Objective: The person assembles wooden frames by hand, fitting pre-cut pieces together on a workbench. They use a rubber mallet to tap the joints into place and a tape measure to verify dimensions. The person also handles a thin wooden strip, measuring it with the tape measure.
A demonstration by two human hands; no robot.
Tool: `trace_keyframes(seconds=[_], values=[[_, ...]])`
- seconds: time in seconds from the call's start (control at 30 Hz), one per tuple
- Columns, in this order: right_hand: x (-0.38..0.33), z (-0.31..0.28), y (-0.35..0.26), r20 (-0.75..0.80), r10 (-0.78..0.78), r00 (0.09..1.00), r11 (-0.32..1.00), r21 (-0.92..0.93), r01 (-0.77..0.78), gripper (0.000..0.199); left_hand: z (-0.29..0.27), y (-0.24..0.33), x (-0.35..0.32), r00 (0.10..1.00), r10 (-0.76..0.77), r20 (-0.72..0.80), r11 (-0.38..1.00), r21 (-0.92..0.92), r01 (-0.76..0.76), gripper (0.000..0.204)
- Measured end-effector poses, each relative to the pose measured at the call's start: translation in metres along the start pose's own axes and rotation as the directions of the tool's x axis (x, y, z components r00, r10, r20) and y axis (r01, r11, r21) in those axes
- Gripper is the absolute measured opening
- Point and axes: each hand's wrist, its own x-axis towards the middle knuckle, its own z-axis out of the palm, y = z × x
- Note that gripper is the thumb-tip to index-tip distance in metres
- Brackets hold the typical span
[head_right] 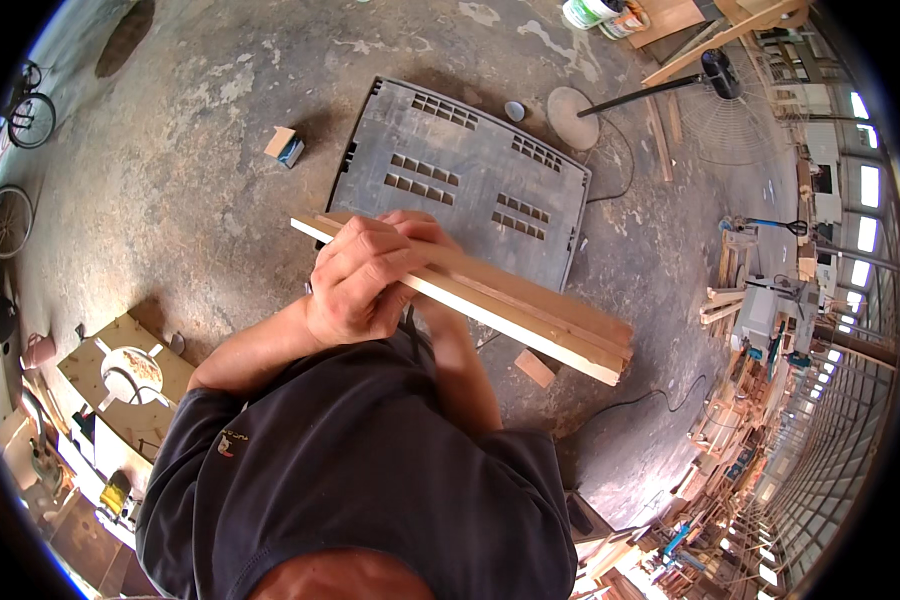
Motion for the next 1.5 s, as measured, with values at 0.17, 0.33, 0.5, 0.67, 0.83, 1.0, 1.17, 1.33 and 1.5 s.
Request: trace_keyframes(seconds=[0.17, 0.33, 0.5, 0.67, 0.83, 1.0, 1.17, 1.33, 1.5], values=[[-0.006, -0.006, -0.001, -0.05, 0.049, 0.998, 0.96, -0.274, -0.061, 0.032, 0.002, -0.012, -0.006, 1.0, 0.001, -0.027, 0.996, -0.086, -0.003, 0.035], [-0.024, -0.004, -0.01, -0.21, 0.163, 0.964, 0.938, -0.27, -0.218, 0.032, 0.007, -0.012, -0.006, 0.997, -0.051, 0.052, 0.993, -0.107, 0.057, 0.033], [-0.055, -0.04, 0.006, -0.12, 0.153, 0.981, 0.881, -0.433, -0.19, 0.032, 0.025, -0.007, -0.01, 0.983, -0.057, 0.177, 0.984, -0.159, 0.086, 0.032], [-0.082, -0.045, -0.03, -0.177, 0.102, 0.979, 0.973, -0.186, -0.135, 0.031, 0.068, 0.008, -0.019, 0.953, 0.036, 0.301, 0.964, -0.261, 0.046, 0.03], [-0.123, -0.053, -0.059, -0.41, -0.197, 0.89, 0.856, -0.514, -0.047, 0.026, 0.125, 0.037, -0.03, 0.907, 0.107, 0.408, 0.946, -0.322, 0.034, 0.025], [-0.175, -0.088, -0.095, -0.511, -0.462, 0.724, 0.763, -0.646, 0.03, 0.021, 0.194, 0.067, -0.041, 0.766, 0.284, 0.577, 0.911, -0.412, -0.027, 0.015], [-0.273, -0.115, -0.168, -0.74, -0.459, 0.492, 0.819, -0.567, -0.088, 0.021, 0.291, 0.146, -0.095, 0.616, 0.376, 0.692, 0.861, -0.507, 0.045, 0.013], [-0.365, -0.149, -0.195, -0.772, -0.57, 0.28, 0.791, -0.608, -0.066, 0.028, 0.37, 0.221, -0.146, 0.464, 0.527, 0.712, 0.766, -0.635, 0.103, 0.011], [-0.441, -0.139, -0.255, -0.796, -0.603, 0.046, 0.768, -0.596, -0.237, 0.028, 0.431, 0.29, -0.189, 0.358, 0.718, 0.597, 0.58, -0.797, 0.168, 0.01]])
